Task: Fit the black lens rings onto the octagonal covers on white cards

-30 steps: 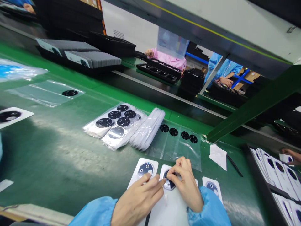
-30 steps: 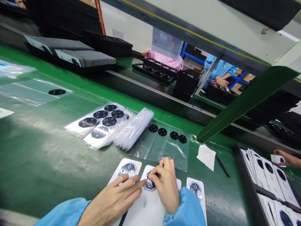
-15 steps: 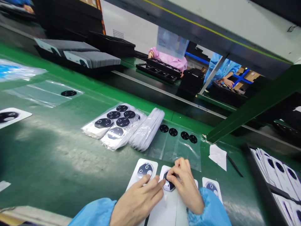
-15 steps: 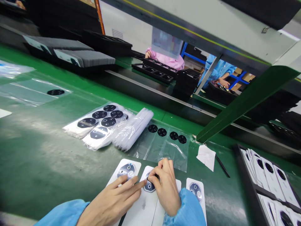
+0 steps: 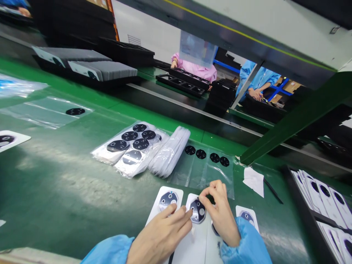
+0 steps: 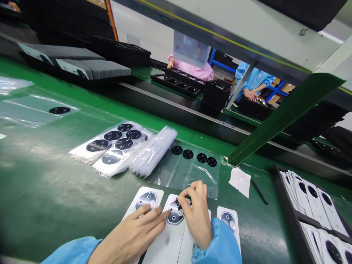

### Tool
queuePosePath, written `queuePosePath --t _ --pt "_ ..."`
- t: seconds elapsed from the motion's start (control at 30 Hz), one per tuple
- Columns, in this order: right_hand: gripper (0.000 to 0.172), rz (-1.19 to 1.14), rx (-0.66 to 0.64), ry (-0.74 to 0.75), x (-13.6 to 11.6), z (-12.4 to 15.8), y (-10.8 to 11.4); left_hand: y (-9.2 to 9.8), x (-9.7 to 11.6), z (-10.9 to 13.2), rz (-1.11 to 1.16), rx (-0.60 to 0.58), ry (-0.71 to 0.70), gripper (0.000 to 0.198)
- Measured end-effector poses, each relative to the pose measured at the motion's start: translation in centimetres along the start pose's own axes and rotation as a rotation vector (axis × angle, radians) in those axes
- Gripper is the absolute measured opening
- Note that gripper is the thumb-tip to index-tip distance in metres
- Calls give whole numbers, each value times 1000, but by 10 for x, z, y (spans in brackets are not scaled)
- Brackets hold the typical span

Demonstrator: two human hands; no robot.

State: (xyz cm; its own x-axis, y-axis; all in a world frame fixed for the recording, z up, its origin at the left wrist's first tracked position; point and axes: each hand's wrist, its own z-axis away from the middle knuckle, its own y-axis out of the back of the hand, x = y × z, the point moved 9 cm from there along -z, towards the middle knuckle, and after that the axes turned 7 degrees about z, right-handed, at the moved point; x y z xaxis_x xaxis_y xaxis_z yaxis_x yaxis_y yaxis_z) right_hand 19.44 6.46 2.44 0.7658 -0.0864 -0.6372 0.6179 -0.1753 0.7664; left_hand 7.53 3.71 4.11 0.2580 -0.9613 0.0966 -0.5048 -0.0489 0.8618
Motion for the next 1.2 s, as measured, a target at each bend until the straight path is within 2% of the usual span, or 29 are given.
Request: queuePosePath --t 0.3,0.43,0.5,0.63,0.73,0.83,0.9,1.07,1.2 --pt "23 210 -67 171 -23 7 -6 0 1 0 -25 4 -10 33" --pt "24 313 -74 176 -26 5 -14 -3 1 0 -25 -16 -17 34" --pt "24 290 -105 155 -23 2 -18 -2 1 0 -18 -6 -20 36" --pt "22 95 -142 58 -10 -3 -15 -3 0 0 16 -3 -5 32" --pt "21 54 -98 33 -7 -3 -5 -4 -2 1 44 3 10 29" --pt "21 112 2 88 -15 1 5 -4 -1 1 40 -4 3 28" --pt "22 181 25 141 -22 3 4 -3 -1 0 24 -7 5 29" --pt "26 256 -16 198 -25 4 -7 -1 -1 -1 10 3 9 32" --pt "25 270 79 204 -26 4 2 -2 0 0 19 3 0 33"
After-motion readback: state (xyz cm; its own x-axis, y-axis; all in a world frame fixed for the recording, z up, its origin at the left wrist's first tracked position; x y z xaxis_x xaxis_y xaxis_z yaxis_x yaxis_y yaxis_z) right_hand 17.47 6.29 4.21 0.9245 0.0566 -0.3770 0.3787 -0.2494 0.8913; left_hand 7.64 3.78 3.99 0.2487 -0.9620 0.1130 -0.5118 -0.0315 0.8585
